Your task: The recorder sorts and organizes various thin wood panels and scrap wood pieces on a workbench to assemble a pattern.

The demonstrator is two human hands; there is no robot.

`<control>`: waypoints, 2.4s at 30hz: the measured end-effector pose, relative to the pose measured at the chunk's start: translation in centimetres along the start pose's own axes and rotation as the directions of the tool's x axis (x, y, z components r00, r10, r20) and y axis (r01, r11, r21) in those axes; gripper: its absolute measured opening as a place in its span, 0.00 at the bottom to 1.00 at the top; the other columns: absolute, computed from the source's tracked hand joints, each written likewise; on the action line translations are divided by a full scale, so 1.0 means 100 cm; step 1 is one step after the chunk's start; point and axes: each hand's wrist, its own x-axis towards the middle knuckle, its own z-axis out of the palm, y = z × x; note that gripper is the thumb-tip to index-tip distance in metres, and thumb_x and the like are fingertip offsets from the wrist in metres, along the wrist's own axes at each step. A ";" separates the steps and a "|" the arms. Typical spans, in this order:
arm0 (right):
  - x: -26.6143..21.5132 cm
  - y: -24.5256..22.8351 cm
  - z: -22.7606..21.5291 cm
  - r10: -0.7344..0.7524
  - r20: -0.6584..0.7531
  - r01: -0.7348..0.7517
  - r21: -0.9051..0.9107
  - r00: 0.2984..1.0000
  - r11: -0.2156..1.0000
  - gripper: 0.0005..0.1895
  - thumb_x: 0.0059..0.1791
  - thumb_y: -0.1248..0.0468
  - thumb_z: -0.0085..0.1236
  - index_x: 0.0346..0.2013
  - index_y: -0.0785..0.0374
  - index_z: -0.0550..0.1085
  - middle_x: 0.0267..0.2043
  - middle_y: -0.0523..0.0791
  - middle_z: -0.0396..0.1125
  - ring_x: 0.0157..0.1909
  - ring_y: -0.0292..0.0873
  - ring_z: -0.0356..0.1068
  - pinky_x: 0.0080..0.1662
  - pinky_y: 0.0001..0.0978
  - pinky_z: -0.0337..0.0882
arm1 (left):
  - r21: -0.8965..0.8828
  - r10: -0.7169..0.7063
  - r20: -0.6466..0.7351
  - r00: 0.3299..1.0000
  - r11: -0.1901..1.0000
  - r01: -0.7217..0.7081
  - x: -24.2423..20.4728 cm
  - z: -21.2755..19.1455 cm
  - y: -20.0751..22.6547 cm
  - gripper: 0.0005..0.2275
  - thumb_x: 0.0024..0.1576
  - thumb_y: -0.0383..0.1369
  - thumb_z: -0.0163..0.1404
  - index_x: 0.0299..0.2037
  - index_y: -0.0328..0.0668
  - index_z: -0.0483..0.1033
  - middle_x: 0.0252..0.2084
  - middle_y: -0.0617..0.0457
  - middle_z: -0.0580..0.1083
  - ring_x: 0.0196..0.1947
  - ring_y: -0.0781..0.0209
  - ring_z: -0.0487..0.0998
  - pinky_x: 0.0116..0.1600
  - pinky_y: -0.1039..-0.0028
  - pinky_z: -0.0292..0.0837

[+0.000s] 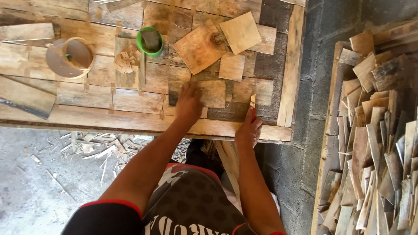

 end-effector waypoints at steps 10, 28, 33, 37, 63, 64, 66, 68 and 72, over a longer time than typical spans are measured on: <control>0.010 -0.063 -0.013 -0.134 -0.045 0.134 -0.016 0.990 0.991 0.30 0.54 0.58 0.54 0.69 0.57 0.60 0.63 0.53 0.62 0.67 0.53 0.60 0.64 0.55 0.60 | -0.175 -0.368 -0.303 0.879 0.928 0.328 -0.047 -0.032 -0.015 0.18 0.54 0.29 0.61 0.54 0.33 0.78 0.60 0.37 0.72 0.60 0.36 0.70 0.62 0.52 0.68; 0.036 -0.089 0.002 -0.035 -0.040 0.054 0.772 0.999 0.634 0.27 0.43 0.51 0.73 0.40 0.70 0.74 0.39 0.50 0.73 0.41 0.46 0.73 0.45 0.42 0.73 | -0.808 -0.864 0.113 0.491 0.208 0.551 -0.035 -0.009 -0.069 0.20 0.51 0.31 0.66 0.51 0.30 0.77 0.43 0.48 0.80 0.41 0.60 0.81 0.47 0.74 0.78; 0.027 -0.091 -0.014 -0.126 -0.031 0.061 0.967 0.991 0.246 0.19 0.44 0.65 0.69 0.45 0.66 0.73 0.39 0.47 0.75 0.36 0.41 0.73 0.39 0.34 0.74 | -0.852 -0.768 0.439 0.466 -0.192 0.488 -0.047 -0.019 -0.062 0.11 0.53 0.33 0.65 0.43 0.38 0.83 0.31 0.57 0.78 0.20 0.69 0.65 0.23 0.76 0.54; 0.014 -0.093 -0.022 -0.133 -0.246 0.277 0.773 0.960 0.571 0.17 0.46 0.65 0.68 0.45 0.68 0.74 0.38 0.48 0.77 0.37 0.40 0.76 0.44 0.34 0.75 | -0.874 -0.745 0.426 0.514 -0.193 0.446 -0.050 -0.025 -0.041 0.09 0.53 0.32 0.64 0.41 0.39 0.83 0.30 0.58 0.80 0.20 0.71 0.70 0.23 0.78 0.57; -0.004 -0.111 0.057 0.029 0.036 -0.028 0.967 0.999 -0.252 0.18 0.58 0.53 0.53 0.57 0.61 0.69 0.48 0.43 0.70 0.45 0.37 0.72 0.44 0.31 0.76 | -0.955 -0.706 0.264 0.657 -0.098 0.279 -0.070 -0.072 -0.052 0.05 0.62 0.30 0.56 0.43 0.38 0.81 0.34 0.55 0.79 0.30 0.67 0.77 0.35 0.77 0.74; -0.014 -0.114 0.053 0.025 0.036 -0.029 0.968 0.999 -0.251 0.18 0.58 0.53 0.53 0.57 0.61 0.69 0.48 0.43 0.70 0.45 0.37 0.72 0.44 0.31 0.76 | -0.956 -0.709 0.262 0.655 -0.098 0.276 -0.069 -0.079 -0.055 0.05 0.62 0.30 0.56 0.43 0.38 0.81 0.34 0.55 0.79 0.30 0.67 0.77 0.35 0.77 0.74; -0.039 -0.118 0.047 0.071 0.120 -0.105 0.977 0.990 -0.184 0.21 0.57 0.48 0.48 0.50 0.63 0.68 0.42 0.44 0.68 0.36 0.38 0.71 0.33 0.34 0.71 | -0.939 -0.720 0.335 0.607 -0.204 0.276 -0.072 -0.095 -0.062 0.05 0.63 0.32 0.54 0.42 0.41 0.79 0.34 0.56 0.79 0.30 0.65 0.78 0.35 0.74 0.75; -0.058 -0.121 0.065 -0.022 0.136 -0.137 0.988 0.991 -0.073 0.21 0.57 0.45 0.45 0.48 0.60 0.69 0.40 0.45 0.69 0.35 0.38 0.71 0.35 0.33 0.73 | -0.945 -0.711 0.324 0.624 -0.223 0.238 -0.066 -0.105 -0.079 0.05 0.63 0.32 0.53 0.43 0.41 0.79 0.35 0.55 0.79 0.32 0.64 0.79 0.37 0.73 0.77; -0.107 -0.123 0.121 -0.451 -0.008 0.110 0.973 0.892 0.201 0.30 0.62 0.39 0.42 0.44 0.65 0.74 0.35 0.47 0.70 0.33 0.39 0.69 0.38 0.32 0.72 | -0.951 -0.672 0.304 0.676 -0.256 0.173 -0.068 -0.117 -0.101 0.06 0.64 0.31 0.51 0.45 0.39 0.78 0.40 0.52 0.80 0.36 0.60 0.81 0.41 0.70 0.80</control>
